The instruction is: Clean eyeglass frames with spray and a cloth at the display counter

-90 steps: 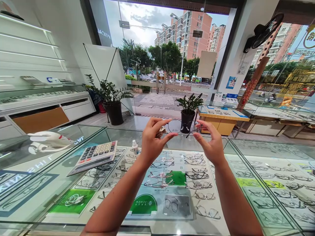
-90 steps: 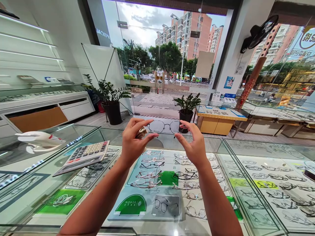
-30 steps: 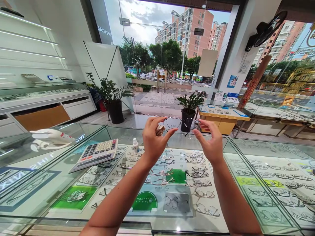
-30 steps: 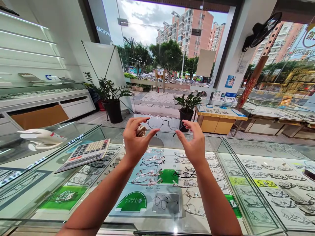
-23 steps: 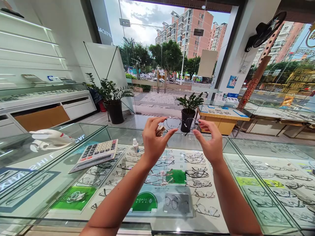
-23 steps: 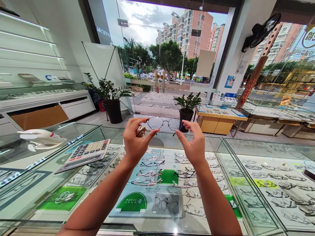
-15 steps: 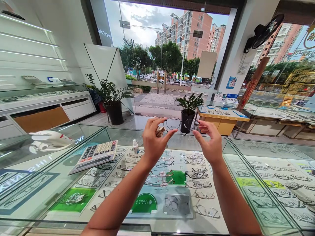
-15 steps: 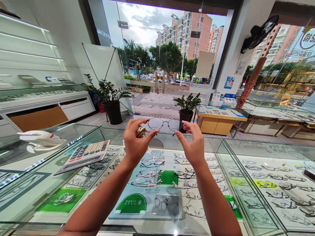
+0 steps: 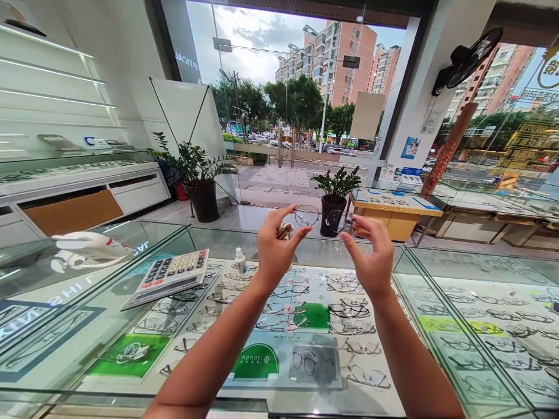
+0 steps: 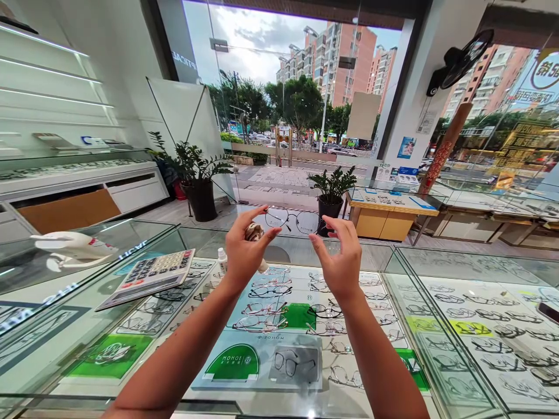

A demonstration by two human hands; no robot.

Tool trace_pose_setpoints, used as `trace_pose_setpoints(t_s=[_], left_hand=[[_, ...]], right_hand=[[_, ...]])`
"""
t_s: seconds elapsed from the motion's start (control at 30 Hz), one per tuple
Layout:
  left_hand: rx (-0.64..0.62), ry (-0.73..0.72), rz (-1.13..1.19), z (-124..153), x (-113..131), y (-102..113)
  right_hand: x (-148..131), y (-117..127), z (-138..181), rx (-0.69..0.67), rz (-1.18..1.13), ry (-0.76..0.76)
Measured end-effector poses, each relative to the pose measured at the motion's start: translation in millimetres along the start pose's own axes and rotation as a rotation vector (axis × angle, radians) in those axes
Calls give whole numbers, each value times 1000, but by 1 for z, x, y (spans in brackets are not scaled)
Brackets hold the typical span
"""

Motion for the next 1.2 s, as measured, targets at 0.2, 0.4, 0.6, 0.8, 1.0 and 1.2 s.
trace_pose_setpoints(t_s=[0.2, 0.4, 0.6, 0.8, 1.0, 1.2], left_hand=[[23, 28, 3, 6, -1, -2], [128, -84, -34, 13, -1, -2], [213, -161, -109, 19, -4, -4], [151, -173, -85, 21, 3, -6], [128, -132, -27, 24, 8, -12], [29, 133, 146, 26, -7, -21]], right_hand=[[-2, -1, 0, 53, -14, 33], [1, -4, 1, 68, -79, 34], [9, -7, 2, 75, -179, -31], [25, -8, 4, 155, -249, -247], [37, -11, 8, 201, -330, -415], [22, -7, 7, 259, -261, -308]])
Point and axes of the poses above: each hand's wrist, its own z-axis away from the middle knuckle, its own y-axis out of the back of the hand, x = y × z, the point moved 3 cm from there along -z, towards the middle knuckle, and after that the axes turned 4 degrees about x, right-handed, at the moved point
